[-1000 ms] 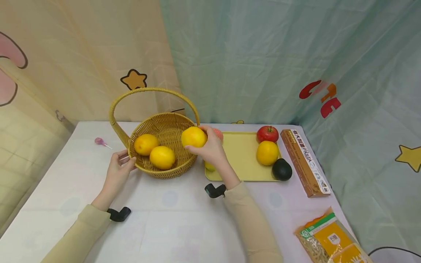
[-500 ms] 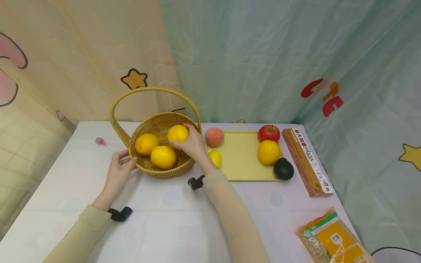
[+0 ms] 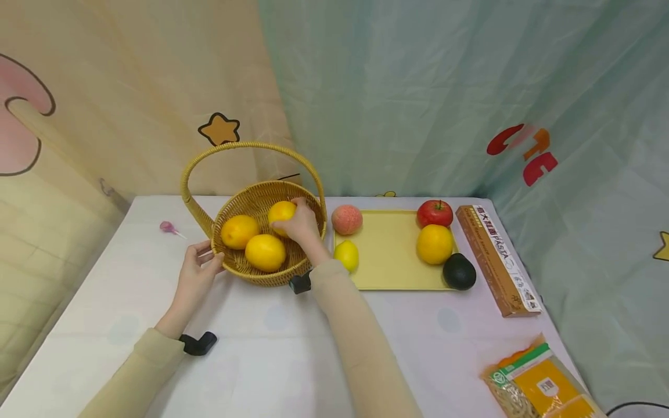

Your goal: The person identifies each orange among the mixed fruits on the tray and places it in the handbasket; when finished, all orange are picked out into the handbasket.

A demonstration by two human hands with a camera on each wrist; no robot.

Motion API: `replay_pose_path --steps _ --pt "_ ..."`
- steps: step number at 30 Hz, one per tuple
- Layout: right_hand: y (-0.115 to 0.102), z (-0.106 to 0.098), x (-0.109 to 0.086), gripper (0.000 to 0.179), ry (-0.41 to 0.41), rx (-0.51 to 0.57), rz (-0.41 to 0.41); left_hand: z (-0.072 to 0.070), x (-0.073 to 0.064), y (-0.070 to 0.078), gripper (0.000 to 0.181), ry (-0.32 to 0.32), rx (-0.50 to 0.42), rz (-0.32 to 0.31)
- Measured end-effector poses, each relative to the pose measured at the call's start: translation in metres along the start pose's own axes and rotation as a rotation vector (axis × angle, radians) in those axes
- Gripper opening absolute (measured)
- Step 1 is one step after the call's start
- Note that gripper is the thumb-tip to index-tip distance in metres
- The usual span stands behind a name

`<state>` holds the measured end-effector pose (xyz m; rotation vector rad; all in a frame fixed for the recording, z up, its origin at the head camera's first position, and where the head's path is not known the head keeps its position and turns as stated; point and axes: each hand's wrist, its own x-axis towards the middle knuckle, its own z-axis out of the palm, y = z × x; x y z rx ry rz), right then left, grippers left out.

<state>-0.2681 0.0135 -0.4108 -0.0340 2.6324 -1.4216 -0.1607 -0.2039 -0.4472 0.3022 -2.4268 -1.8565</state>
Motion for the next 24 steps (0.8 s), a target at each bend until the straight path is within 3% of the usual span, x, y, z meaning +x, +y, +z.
replay_pose_path --steps 13,24 --pt "0.008 0.005 0.000 0.079 -0.038 -0.107 -0.043 0.002 -0.004 0.002 0.053 -0.009 0.005 -0.013" --pt "-0.003 -0.011 -0.016 0.068 -0.008 -0.127 -0.134 0.002 -0.001 -0.001 0.052 0.007 0.026 0.006"
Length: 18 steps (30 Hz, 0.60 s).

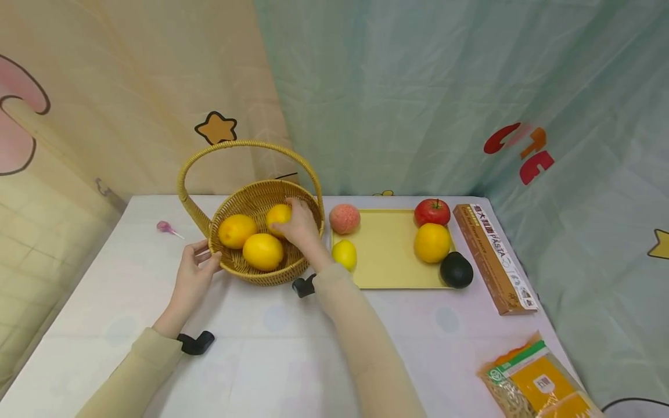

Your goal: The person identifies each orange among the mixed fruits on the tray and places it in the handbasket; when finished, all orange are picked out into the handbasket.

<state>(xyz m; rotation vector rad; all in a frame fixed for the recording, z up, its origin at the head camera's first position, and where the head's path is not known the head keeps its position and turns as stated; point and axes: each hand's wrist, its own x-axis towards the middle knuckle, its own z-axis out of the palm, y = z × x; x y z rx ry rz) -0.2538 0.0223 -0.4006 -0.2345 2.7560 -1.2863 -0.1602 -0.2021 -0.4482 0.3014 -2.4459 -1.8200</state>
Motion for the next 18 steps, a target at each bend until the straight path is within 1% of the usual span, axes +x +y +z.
replay_pose_path --steps 4,7,11,18 --pt "0.000 -0.009 -0.015 0.054 0.027 -0.007 -0.055 -0.001 0.000 -0.001 0.052 -0.006 0.007 -0.007" --pt "0.006 -0.015 -0.029 0.047 0.045 0.029 -0.070 -0.002 -0.001 -0.001 0.052 -0.009 0.018 -0.020" --pt "0.018 -0.028 -0.047 0.042 0.072 0.102 -0.082 -0.002 -0.001 -0.002 0.053 -0.013 0.025 -0.016" --pt "0.043 -0.061 -0.072 0.039 0.101 0.243 -0.068 -0.001 -0.001 -0.003 0.053 -0.009 0.021 -0.001"
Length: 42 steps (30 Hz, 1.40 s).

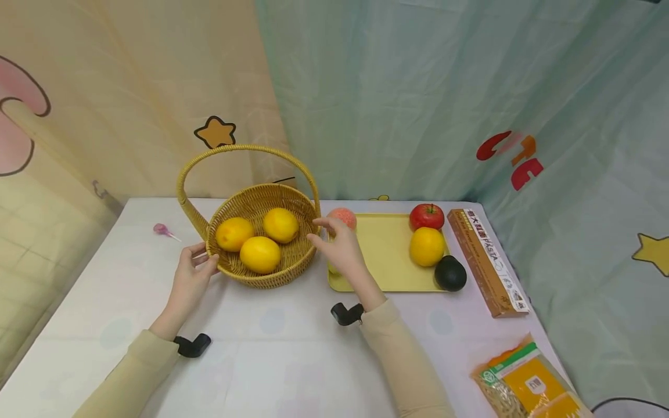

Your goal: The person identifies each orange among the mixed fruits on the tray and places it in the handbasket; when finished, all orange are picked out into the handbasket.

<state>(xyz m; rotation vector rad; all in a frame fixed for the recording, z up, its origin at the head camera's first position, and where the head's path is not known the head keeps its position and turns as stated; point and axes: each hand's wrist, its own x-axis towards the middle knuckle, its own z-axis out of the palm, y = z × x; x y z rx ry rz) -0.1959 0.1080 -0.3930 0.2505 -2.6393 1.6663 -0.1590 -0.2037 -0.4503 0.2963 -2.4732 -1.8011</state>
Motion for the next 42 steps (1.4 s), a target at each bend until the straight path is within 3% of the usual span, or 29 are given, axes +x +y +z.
replay_pose_path --steps 10,21,31,42 --pt "0.031 -0.061 -0.028 0.039 0.143 -0.073 0.003 -0.002 -0.002 0.000 0.054 -0.013 -0.008 -0.002" --pt "0.054 -0.127 -0.053 0.046 0.301 -0.199 0.135 -0.003 0.002 0.003 0.055 -0.023 0.019 -0.010" --pt "0.059 -0.157 -0.062 0.052 0.387 -0.202 0.218 -0.003 0.001 0.002 0.054 -0.021 0.023 -0.009" --pt "0.072 -0.170 -0.058 0.061 0.376 -0.216 0.290 -0.003 0.002 0.002 0.054 -0.016 0.032 -0.001"
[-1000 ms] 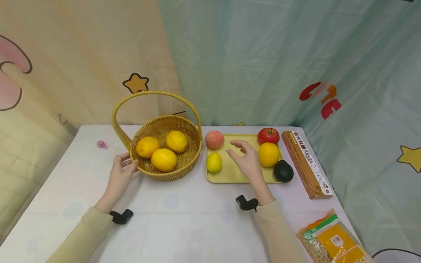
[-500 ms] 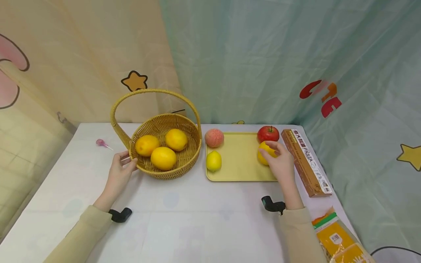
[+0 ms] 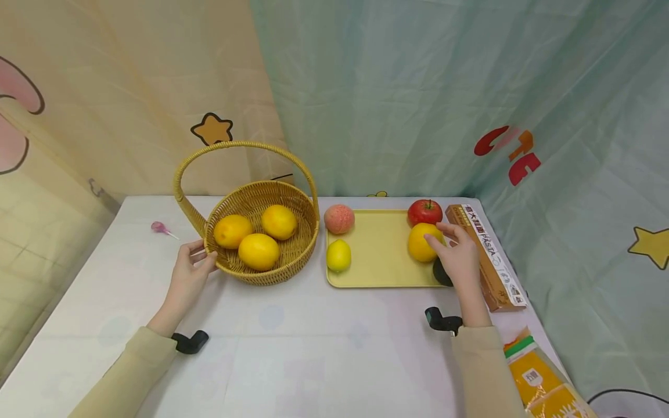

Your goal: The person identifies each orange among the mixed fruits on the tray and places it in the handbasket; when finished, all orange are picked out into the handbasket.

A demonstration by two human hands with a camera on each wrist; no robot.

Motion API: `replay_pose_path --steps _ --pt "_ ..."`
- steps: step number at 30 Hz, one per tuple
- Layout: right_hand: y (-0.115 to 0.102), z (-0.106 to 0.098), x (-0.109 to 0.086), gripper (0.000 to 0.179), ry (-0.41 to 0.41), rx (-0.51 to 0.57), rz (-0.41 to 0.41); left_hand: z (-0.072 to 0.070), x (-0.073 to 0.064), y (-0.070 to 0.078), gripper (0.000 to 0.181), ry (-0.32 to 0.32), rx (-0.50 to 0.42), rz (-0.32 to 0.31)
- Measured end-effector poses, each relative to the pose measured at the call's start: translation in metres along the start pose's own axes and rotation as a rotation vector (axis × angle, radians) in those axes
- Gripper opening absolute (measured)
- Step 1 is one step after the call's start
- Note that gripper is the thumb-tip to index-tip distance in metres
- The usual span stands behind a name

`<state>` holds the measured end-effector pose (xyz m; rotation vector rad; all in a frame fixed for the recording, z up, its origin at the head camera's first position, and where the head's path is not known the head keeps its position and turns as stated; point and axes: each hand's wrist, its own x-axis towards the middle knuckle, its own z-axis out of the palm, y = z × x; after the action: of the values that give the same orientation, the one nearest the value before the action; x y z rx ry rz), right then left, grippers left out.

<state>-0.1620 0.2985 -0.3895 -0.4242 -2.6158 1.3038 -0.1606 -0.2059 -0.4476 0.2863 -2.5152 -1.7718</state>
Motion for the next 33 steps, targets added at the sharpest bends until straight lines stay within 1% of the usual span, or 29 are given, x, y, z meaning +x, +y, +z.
replay_pose_path --steps 4,7,11,16,19,26,33 --pt "0.003 0.000 0.004 0.065 -0.026 -0.024 0.017 0.000 0.000 0.000 0.054 -0.001 -0.002 0.000" --pt "0.006 0.001 0.009 0.069 -0.055 -0.060 0.021 0.000 0.000 -0.001 0.054 0.001 -0.003 0.002" --pt "0.010 0.004 0.018 0.077 -0.112 -0.134 0.032 0.000 0.001 -0.001 0.053 0.004 -0.005 0.007" --pt "0.013 0.008 0.028 0.084 -0.200 -0.225 0.067 0.000 0.000 0.000 0.053 0.001 -0.009 0.009" --pt "0.015 0.009 0.033 0.088 -0.231 -0.267 0.084 0.001 0.000 0.000 0.053 0.004 -0.007 0.009" --pt "0.022 0.010 0.036 0.096 -0.286 -0.313 0.101 0.001 0.000 0.001 0.052 0.004 -0.015 0.015" --pt "0.020 0.012 0.036 0.099 -0.308 -0.311 0.126 0.001 0.000 0.000 0.053 0.002 -0.022 0.006"
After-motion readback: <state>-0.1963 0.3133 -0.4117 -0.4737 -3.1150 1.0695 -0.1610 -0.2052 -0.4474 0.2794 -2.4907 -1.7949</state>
